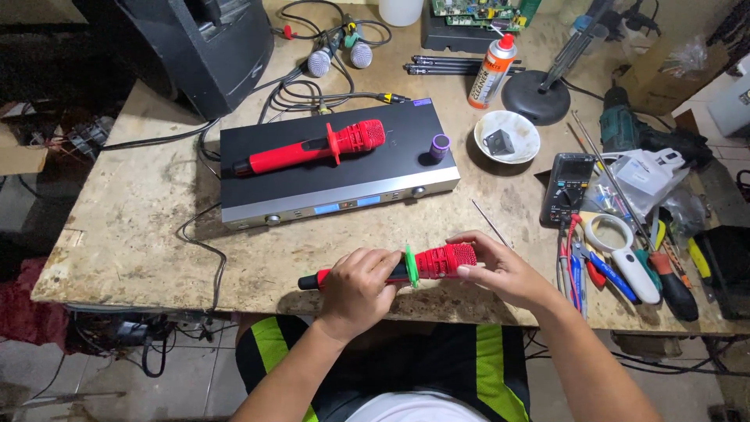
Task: Final system verification of a wireless microphone, including battery installation and receiver testing
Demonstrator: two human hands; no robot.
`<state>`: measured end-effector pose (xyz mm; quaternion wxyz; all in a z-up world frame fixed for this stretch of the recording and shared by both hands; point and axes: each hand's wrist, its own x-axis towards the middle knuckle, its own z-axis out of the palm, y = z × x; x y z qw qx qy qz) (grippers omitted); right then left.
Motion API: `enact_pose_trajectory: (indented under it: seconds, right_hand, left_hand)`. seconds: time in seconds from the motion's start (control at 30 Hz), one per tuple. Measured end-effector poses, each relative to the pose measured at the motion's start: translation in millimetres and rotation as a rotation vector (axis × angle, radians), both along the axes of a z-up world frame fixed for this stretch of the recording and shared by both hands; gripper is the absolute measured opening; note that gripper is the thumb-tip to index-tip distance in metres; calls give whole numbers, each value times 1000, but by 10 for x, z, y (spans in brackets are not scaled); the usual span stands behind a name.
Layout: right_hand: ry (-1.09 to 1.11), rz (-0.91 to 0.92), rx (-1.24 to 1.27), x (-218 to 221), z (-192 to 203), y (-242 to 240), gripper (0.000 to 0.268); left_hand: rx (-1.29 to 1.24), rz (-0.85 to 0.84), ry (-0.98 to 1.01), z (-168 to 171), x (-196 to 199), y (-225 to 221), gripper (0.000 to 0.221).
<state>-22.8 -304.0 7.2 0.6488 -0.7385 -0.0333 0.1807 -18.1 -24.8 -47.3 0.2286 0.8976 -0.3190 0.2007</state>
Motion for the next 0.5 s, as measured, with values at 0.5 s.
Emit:
enact_pose_trajectory:
  seconds: [0.5]
  right_hand:
    - [-135, -91, -147, 1, -276, -46, 35]
  left_hand:
    - [13, -13, -110, 37, -10, -55, 49]
